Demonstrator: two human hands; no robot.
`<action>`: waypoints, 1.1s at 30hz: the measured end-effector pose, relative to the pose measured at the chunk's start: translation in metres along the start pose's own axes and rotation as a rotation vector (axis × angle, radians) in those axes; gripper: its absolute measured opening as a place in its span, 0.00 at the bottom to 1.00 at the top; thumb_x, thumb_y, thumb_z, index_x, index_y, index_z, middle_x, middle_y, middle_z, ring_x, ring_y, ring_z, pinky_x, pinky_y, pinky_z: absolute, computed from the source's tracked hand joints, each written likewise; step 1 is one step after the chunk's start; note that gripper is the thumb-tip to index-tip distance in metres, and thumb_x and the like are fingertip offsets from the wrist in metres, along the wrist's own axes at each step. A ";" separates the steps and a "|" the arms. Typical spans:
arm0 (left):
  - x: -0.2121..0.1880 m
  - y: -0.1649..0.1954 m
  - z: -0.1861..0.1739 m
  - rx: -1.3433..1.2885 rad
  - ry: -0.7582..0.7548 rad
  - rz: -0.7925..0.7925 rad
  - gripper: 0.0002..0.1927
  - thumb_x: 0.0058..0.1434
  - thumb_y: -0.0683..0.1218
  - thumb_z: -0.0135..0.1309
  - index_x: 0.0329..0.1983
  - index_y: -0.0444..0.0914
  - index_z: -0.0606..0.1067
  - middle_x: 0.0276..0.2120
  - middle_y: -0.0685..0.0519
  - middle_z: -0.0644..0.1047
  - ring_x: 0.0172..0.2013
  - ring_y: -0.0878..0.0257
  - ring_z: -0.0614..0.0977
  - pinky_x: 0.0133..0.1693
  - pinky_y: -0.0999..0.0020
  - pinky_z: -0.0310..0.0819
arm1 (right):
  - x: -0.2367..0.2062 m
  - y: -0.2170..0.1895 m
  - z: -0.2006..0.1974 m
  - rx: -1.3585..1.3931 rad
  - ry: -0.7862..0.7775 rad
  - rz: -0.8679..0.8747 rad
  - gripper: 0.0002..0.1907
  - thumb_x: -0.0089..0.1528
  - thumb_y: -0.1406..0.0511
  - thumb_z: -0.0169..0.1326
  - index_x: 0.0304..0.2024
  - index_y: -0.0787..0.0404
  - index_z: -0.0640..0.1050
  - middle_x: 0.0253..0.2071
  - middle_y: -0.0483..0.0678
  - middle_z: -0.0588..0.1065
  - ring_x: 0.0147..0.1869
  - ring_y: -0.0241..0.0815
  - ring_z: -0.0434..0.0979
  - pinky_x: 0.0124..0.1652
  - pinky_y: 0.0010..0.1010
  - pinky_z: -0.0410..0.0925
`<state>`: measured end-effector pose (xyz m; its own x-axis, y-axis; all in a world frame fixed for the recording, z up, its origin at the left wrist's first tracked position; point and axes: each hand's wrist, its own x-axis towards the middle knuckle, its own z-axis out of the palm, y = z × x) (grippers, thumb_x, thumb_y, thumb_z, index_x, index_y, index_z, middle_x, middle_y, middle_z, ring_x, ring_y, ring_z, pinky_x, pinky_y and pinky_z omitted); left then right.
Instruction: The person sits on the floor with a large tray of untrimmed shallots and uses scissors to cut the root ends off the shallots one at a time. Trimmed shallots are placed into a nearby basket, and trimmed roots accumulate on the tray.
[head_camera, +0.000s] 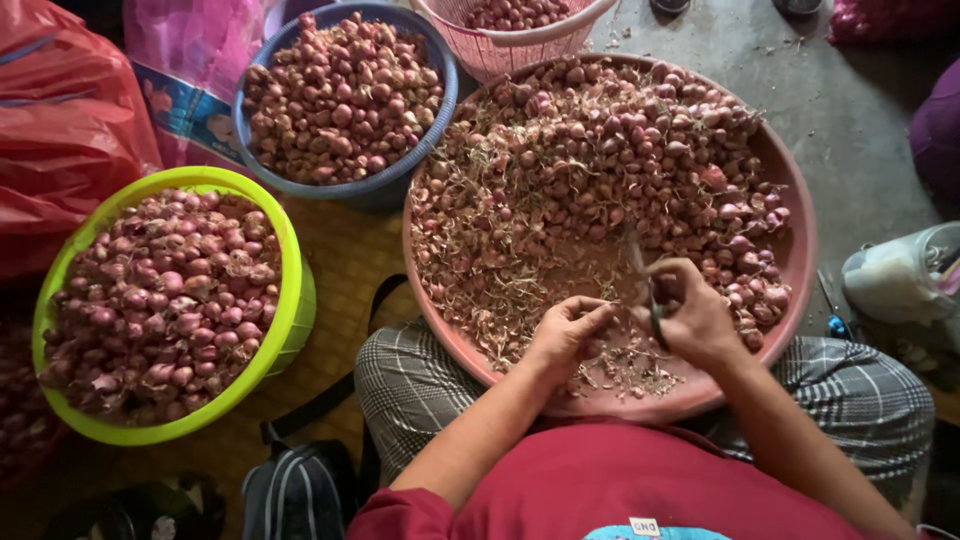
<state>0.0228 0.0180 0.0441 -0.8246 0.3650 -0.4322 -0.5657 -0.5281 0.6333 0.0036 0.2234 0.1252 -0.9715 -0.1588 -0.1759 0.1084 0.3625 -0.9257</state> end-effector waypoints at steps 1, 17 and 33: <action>0.002 0.001 -0.002 -0.032 0.019 0.007 0.12 0.63 0.48 0.63 0.46 0.39 0.77 0.34 0.55 0.82 0.29 0.71 0.79 0.24 0.78 0.67 | -0.002 -0.004 -0.008 -0.156 -0.029 -0.027 0.30 0.50 0.64 0.70 0.50 0.65 0.71 0.36 0.52 0.78 0.40 0.43 0.80 0.42 0.35 0.74; 0.009 -0.005 -0.020 0.187 0.005 0.010 0.10 0.62 0.44 0.65 0.44 0.37 0.77 0.32 0.54 0.81 0.28 0.68 0.80 0.26 0.76 0.70 | -0.011 0.028 -0.009 -0.431 -0.236 0.238 0.22 0.48 0.61 0.74 0.38 0.63 0.79 0.31 0.53 0.83 0.35 0.39 0.81 0.37 0.34 0.73; 0.029 -0.026 -0.048 0.033 -0.030 -0.009 0.07 0.68 0.48 0.57 0.45 0.41 0.78 0.33 0.53 0.81 0.31 0.62 0.83 0.25 0.71 0.73 | -0.002 0.028 -0.005 -0.858 0.131 -0.049 0.12 0.57 0.61 0.60 0.44 0.46 0.78 0.37 0.56 0.81 0.42 0.59 0.82 0.43 0.50 0.73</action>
<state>0.0135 0.0058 -0.0155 -0.8188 0.3925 -0.4190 -0.5723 -0.4994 0.6504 0.0072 0.2387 0.1016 -0.9931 -0.1042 -0.0538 -0.0790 0.9335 -0.3497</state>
